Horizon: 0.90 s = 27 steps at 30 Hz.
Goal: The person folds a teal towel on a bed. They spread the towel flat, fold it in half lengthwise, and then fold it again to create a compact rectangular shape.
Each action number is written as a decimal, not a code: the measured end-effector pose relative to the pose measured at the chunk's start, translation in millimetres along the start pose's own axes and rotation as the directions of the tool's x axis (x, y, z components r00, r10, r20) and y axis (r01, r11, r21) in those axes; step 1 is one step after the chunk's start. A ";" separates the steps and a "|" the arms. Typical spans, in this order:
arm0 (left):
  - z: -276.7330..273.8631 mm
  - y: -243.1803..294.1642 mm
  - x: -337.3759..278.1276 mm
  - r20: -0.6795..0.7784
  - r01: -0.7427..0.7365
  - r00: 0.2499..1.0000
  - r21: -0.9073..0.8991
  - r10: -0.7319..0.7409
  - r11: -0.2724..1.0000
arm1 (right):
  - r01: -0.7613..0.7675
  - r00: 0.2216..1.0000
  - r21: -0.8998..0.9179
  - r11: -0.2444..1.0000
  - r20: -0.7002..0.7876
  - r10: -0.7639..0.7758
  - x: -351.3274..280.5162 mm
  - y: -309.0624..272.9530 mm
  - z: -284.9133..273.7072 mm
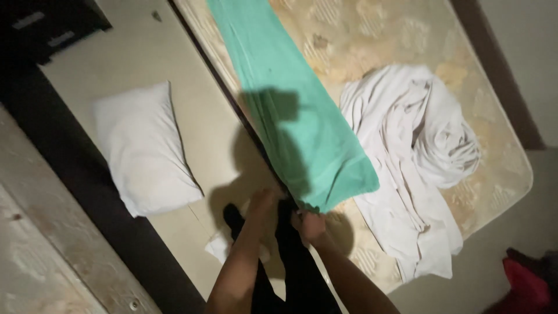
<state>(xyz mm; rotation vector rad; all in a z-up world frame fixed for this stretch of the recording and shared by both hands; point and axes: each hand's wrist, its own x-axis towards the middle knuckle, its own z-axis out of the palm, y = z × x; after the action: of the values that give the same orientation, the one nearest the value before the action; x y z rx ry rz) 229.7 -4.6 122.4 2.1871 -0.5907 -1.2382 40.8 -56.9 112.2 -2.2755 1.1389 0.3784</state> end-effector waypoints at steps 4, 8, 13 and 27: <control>14.7 -190.1 99.5 0.017 0.109 0.994 -0.109 -0.108 0.988 | -0.060 0.987 0.137 0.989 0.156 0.038 37.3 33.6 120.5; -112.1 -117.1 31.6 -0.034 0.270 0.943 -0.507 -0.331 0.819 | -0.181 0.980 0.069 0.981 0.100 0.173 49.8 -13.8 117.1; -236.2 -93.2 10.7 -0.069 0.106 0.980 -0.618 -0.188 0.779 | -0.099 0.982 0.065 0.993 -0.155 0.108 60.1 -114.2 45.4; -458.4 78.0 146.6 -0.090 0.101 0.987 -0.281 -0.131 0.954 | 0.248 0.922 0.069 0.966 -0.323 -0.214 331.1 -367.7 -117.7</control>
<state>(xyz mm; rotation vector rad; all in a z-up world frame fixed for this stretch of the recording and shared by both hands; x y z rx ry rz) 691.5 -39.7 274.7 2.0597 -0.2314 -1.1750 533.7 -162.8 179.4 -2.3938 0.9910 -0.1411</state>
